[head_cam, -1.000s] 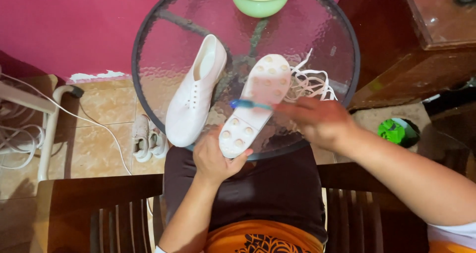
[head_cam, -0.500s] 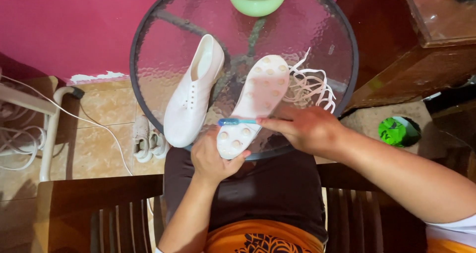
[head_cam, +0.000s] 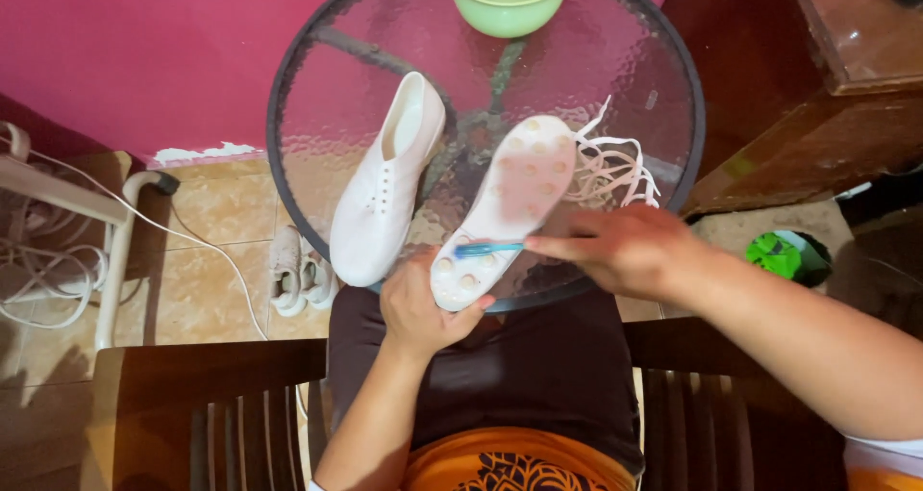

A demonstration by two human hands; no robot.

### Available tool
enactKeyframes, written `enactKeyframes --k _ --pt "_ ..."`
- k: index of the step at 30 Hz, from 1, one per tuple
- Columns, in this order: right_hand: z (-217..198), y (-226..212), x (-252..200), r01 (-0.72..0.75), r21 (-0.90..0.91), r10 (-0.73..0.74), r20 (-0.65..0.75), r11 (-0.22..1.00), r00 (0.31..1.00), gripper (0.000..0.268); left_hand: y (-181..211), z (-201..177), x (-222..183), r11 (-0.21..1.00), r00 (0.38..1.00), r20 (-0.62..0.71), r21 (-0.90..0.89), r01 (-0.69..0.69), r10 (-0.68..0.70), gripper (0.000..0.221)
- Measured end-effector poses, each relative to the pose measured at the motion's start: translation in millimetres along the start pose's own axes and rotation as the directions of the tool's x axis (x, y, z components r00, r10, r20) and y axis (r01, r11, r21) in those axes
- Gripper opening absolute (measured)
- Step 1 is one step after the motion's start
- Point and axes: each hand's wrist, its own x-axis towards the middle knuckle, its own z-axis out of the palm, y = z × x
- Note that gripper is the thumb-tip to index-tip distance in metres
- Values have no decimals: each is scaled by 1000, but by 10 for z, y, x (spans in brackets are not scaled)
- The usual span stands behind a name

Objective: Brushing the sole of a white shoe with a toothbrush and water

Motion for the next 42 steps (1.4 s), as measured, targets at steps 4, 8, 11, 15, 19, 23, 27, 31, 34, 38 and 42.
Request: enactKeyframes --k 4,8,11,15,19,23,27,31,34,38,42 --pt "80 152 -127 -91 -102 95 33 991 995 33 -48 40 -82 999 999 9 -16 34 -34 76" --pt "240 58 -20 -70 53 69 28 996 997 46 6 40 -28 1000 1000 8 10 13 -13 78" --pt "237 159 -105 -32 -40 34 72 999 997 49 1 21 5 999 1000 8 21 24 -24 77" --pt "72 235 -227 -63 -157 70 39 986 997 40 -28 28 -33 999 998 31 9 49 -49 77" --pt "264 187 -86 -74 -61 76 30 995 997 44 -12 49 -20 999 999 39 26 20 -21 79" --pt "227 123 -76 -33 4 32 123 999 992 53 14 31 11 1000 1000 14 22 11 -11 77" --pt "74 195 -220 -12 47 15 -53 999 998 49 -12 24 -28 1000 1000 10 -2 12 -12 73" --pt "209 137 -79 -52 103 69 -172 993 983 46 24 8 18 999 999 32 9 -30 30 72" --pt "345 -5 12 16 106 4 -191 994 982 40 50 12 39 999 999 34 28 -37 36 76" --pt "156 -24 -59 -37 64 42 -91 997 995 41 59 -30 34 999 999 41 42 -5 3 74" --pt "62 76 -88 -157 89 159 -11 984 987 41 64 -14 62 999 999 39 35 -4 3 76"
